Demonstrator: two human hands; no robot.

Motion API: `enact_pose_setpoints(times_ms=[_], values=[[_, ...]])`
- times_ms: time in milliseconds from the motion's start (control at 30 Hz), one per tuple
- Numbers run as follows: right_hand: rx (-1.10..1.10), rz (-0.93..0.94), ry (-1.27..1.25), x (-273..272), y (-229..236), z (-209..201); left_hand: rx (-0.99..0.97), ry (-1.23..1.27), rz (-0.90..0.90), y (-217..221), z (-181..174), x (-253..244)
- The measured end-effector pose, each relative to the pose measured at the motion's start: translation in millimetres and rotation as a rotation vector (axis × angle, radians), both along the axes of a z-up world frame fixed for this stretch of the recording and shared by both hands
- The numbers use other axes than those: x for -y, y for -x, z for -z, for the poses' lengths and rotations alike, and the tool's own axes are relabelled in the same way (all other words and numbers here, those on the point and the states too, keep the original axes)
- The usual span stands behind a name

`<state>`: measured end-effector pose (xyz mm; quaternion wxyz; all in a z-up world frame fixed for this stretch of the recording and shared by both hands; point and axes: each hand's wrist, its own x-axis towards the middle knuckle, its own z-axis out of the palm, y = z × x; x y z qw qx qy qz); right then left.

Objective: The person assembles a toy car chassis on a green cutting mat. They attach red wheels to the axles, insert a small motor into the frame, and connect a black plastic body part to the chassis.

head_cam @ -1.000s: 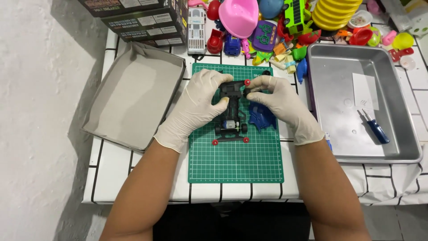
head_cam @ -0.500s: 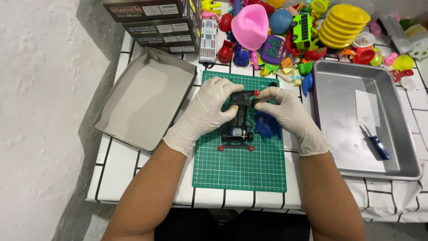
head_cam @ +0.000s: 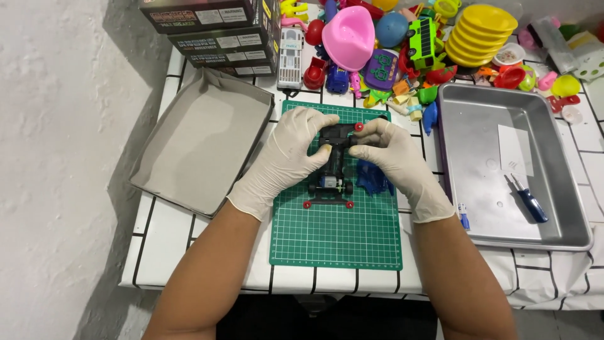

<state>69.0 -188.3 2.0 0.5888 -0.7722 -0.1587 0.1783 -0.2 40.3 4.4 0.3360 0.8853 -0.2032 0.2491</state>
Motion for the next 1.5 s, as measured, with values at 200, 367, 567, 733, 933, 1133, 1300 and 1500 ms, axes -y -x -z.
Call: enact_pose_setpoints(times_ms=[200,367,567,733,933,1133,1300,1500], values=[[-0.013,0.094,-0.104,-13,19,-11,-0.012,0.05,-0.009,5,-4,4],[-0.007,0.159,-0.204,-9,12,-3,0.093,0.117,0.007,15,-20,9],[0.016,0.347,-0.456,10,-14,-2,0.18,0.287,-0.043,12,-18,20],[0.05,0.549,-0.697,27,-30,-10,-0.038,0.165,-0.006,-25,8,42],[0.033,0.714,-0.749,34,-33,-15,-0.14,-0.171,-0.108,-97,44,86],[0.062,0.721,-0.782,32,-37,-10,0.096,-0.305,-0.272,-147,89,107],[0.057,0.656,-0.803,27,-38,-3,0.149,-0.287,-0.196,-143,93,97],[0.048,0.57,-0.832,23,-35,-1,0.111,-0.192,-0.182,-108,44,92]])
